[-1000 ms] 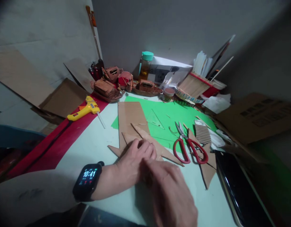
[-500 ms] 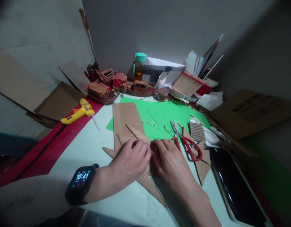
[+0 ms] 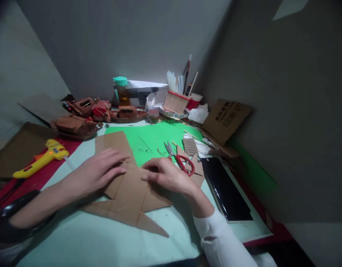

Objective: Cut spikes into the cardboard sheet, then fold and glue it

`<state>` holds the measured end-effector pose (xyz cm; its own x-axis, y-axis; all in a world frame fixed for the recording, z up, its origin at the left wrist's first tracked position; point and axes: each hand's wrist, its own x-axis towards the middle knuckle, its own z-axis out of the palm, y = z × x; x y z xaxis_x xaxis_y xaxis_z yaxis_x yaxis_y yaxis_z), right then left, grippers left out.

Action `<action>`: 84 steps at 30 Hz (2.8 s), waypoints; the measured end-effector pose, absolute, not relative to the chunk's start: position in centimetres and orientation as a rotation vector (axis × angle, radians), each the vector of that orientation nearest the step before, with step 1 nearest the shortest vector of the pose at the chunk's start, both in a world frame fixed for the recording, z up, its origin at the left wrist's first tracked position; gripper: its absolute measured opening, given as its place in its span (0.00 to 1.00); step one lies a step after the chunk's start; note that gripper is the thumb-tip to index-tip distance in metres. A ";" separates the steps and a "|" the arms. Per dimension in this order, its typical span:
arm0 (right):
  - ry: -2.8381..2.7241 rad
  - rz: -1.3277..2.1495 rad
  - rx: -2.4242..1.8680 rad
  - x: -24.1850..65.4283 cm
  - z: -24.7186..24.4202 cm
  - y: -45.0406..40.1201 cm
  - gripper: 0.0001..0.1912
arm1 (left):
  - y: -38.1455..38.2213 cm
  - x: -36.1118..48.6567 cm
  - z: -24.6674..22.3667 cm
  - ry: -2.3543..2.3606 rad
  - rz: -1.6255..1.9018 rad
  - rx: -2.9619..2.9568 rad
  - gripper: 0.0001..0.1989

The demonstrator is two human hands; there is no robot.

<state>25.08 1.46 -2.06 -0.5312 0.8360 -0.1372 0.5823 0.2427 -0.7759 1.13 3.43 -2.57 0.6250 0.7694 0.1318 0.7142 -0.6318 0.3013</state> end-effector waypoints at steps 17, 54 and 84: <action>-2.341 1.205 -1.262 24.4 -3.0 0.6 0.08 | 3.8 1.0 -3.1 1.202 -0.098 2.070 0.21; -2.519 0.607 -1.318 22.2 -4.9 -2.2 0.05 | 1.0 2.0 -5.4 0.950 0.344 2.326 0.11; -2.487 1.098 -1.258 23.4 -4.2 -1.4 0.19 | 0.9 1.8 -4.0 1.071 -0.223 2.200 0.14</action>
